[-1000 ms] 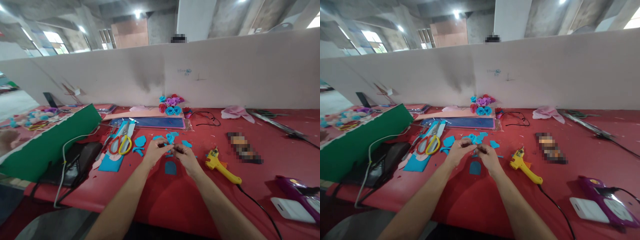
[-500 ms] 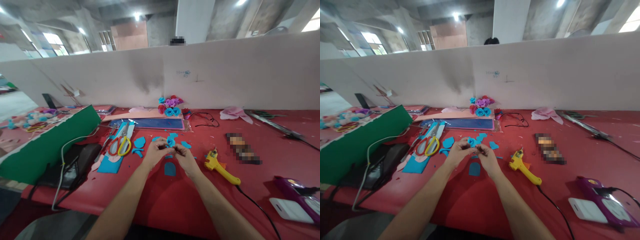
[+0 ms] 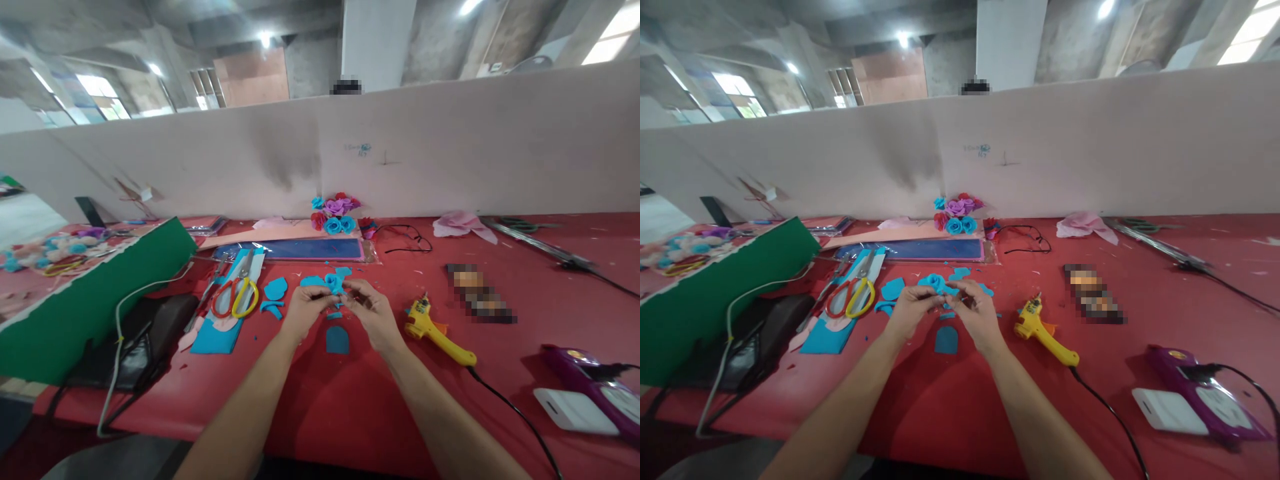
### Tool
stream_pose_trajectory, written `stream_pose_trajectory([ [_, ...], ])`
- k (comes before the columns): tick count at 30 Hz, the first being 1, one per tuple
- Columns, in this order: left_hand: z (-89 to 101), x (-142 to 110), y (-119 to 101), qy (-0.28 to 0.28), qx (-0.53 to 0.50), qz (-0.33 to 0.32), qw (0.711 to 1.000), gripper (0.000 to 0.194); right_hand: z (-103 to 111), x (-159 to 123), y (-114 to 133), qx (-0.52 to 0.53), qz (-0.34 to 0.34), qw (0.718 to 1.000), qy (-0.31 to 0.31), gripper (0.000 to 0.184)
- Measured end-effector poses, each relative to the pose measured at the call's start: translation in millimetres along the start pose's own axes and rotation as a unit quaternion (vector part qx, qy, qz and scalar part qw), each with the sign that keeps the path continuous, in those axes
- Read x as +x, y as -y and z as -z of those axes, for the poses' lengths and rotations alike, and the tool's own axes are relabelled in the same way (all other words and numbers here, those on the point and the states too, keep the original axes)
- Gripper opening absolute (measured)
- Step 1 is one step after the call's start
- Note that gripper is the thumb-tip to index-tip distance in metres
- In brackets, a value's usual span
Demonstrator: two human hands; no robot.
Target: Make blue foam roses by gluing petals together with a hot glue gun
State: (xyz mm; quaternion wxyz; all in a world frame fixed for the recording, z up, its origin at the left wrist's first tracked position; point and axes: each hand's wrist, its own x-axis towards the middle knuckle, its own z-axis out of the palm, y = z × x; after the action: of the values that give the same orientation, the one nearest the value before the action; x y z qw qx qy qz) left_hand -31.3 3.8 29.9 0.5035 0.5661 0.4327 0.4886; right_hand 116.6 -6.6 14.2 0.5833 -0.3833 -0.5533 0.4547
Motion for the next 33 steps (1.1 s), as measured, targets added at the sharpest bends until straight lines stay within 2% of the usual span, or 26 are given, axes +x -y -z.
stream_pose_trajectory([
  [2,-0.8,-0.4,0.9,0.003,0.006,0.001,1.0,0.023,0.7,0.5,1.0,0.007,0.005,1.0,0.008,0.024],
  [6,-2.3,0.0,7.8,0.017,0.009,-0.002,1.0,0.02,1.3,1.1,0.8,0.003,0.014,1.0,0.015,0.011],
  [11,-2.7,0.6,13.5,0.037,-0.002,-0.024,0.999,0.015,-0.9,0.3,5.8,0.032,0.012,0.999,0.025,0.008],
  [18,-0.6,-0.8,4.8,0.036,0.039,-0.119,0.992,0.013,-1.2,-0.4,9.2,0.066,0.009,0.997,0.044,0.006],
  [22,-0.6,-2.1,1.1,0.013,0.054,-0.131,0.99,0.015,0.3,-0.9,9.2,0.049,0.011,0.997,0.059,0.012],
  [25,-1.5,-2.8,-0.9,-0.013,0.034,-0.126,0.991,0.016,-0.8,-1.7,7.4,0.051,-0.006,0.998,0.04,0.016],
  [30,-1.2,-0.8,0.6,-0.074,0.038,-0.095,0.992,0.009,0.2,0.6,0.0,0.029,-0.041,0.997,-0.056,0.02],
  [33,1.8,2.6,6.8,-0.098,0.038,-0.098,0.99,0.006,2.6,2.6,-4.5,0.015,-0.081,0.992,-0.095,0.03],
])
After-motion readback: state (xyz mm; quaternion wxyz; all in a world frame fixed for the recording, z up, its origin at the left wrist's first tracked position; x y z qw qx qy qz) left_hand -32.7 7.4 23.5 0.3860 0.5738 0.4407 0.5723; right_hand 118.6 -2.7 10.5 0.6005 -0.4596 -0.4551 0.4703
